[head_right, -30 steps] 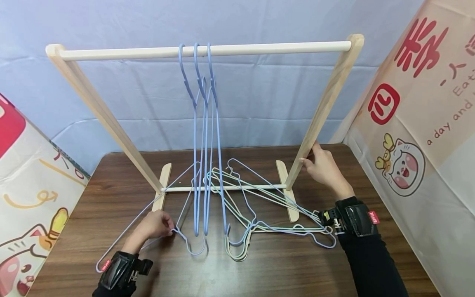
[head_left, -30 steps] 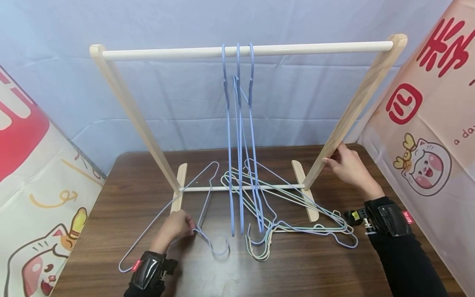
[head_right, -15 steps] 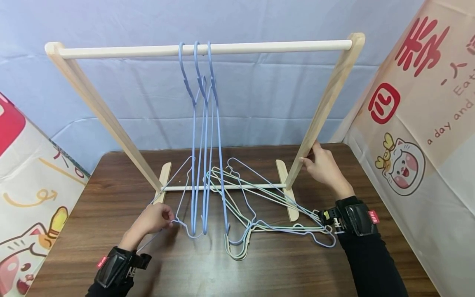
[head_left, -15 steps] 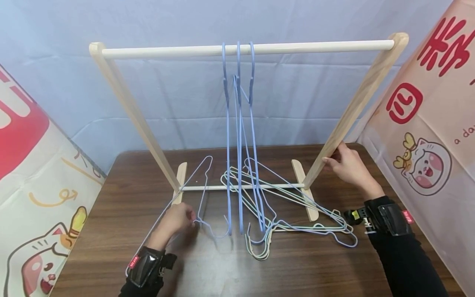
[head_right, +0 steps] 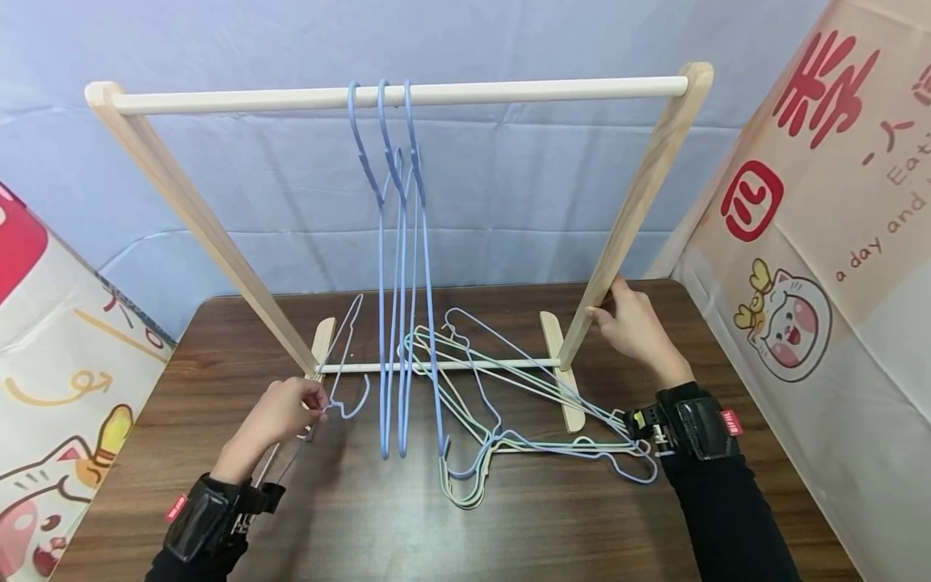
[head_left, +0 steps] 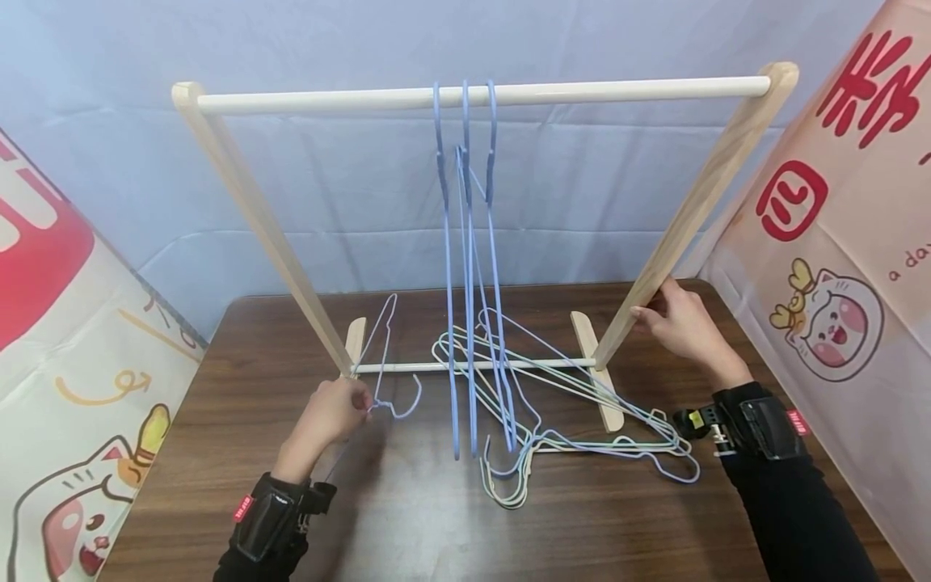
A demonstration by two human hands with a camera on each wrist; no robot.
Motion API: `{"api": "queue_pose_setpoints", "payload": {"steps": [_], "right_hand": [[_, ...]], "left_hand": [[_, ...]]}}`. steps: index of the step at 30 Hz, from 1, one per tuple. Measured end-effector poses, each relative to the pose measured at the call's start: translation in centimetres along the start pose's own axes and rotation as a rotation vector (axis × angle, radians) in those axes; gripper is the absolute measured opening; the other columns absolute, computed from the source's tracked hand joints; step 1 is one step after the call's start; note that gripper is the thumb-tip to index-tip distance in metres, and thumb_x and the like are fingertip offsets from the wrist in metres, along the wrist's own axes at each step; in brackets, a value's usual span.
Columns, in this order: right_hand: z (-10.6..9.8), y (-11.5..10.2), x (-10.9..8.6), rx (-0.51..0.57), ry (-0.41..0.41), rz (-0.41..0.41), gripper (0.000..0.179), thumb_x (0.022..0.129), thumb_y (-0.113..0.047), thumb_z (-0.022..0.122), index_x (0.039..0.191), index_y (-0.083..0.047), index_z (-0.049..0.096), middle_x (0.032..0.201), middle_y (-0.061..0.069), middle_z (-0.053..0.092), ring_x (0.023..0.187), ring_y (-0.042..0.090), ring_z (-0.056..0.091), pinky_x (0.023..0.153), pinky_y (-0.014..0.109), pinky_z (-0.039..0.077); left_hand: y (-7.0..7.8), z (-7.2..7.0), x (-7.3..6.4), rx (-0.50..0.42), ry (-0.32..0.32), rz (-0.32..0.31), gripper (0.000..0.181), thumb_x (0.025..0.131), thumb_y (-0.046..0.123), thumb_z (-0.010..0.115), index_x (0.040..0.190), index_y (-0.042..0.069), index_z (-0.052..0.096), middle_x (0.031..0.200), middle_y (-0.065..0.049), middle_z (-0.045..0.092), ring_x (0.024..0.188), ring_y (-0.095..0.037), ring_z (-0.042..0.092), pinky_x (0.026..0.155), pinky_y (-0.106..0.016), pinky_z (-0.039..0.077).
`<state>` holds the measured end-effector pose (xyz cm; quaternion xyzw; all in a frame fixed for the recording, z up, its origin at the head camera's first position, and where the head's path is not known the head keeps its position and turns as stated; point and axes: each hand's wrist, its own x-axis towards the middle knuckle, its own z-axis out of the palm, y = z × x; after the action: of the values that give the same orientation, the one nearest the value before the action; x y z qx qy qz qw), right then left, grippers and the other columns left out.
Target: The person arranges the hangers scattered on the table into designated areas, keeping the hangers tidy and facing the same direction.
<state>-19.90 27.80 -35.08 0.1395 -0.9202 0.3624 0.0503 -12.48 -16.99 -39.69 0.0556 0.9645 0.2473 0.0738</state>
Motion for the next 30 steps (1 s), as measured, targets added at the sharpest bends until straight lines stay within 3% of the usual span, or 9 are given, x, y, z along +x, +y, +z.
{"api": "queue_pose_setpoints", "payload": {"steps": [15, 22, 30], "right_hand": [[0.1, 0.0, 0.0, -0.002, 0.005, 0.005, 0.032, 0.09, 0.0, 0.055, 0.116, 0.009, 0.038, 0.089, 0.03, 0.057, 0.08, 0.042, 0.062, 0.06, 0.034, 0.052], [0.0, 0.0, 0.0, 0.005, -0.003, 0.004, 0.034, 0.09, -0.001, 0.054, 0.117, 0.009, 0.037, 0.09, 0.03, 0.056, 0.081, 0.042, 0.061, 0.061, 0.038, 0.052], [0.0, 0.0, 0.0, 0.001, 0.001, 0.004, 0.033, 0.09, -0.001, 0.054, 0.117, 0.009, 0.037, 0.089, 0.029, 0.057, 0.081, 0.042, 0.061, 0.06, 0.036, 0.052]], "left_hand": [[0.9, -1.9, 0.5, -0.026, -0.001, -0.041, 0.011, 0.074, 0.005, 0.069, 0.072, 0.008, 0.059, 0.069, -0.002, 0.062, 0.06, -0.017, 0.055, 0.055, -0.033, 0.043], [1.5, -2.5, 0.8, -0.079, -0.01, -0.052, 0.008, 0.077, 0.002, 0.066, 0.075, 0.003, 0.058, 0.07, -0.005, 0.064, 0.051, -0.011, 0.058, 0.051, -0.028, 0.045], [1.7, -3.1, 0.9, -0.094, 0.01, -0.035, 0.012, 0.078, 0.002, 0.066, 0.073, 0.005, 0.056, 0.07, -0.006, 0.064, 0.052, -0.012, 0.059, 0.054, -0.03, 0.047]]}}
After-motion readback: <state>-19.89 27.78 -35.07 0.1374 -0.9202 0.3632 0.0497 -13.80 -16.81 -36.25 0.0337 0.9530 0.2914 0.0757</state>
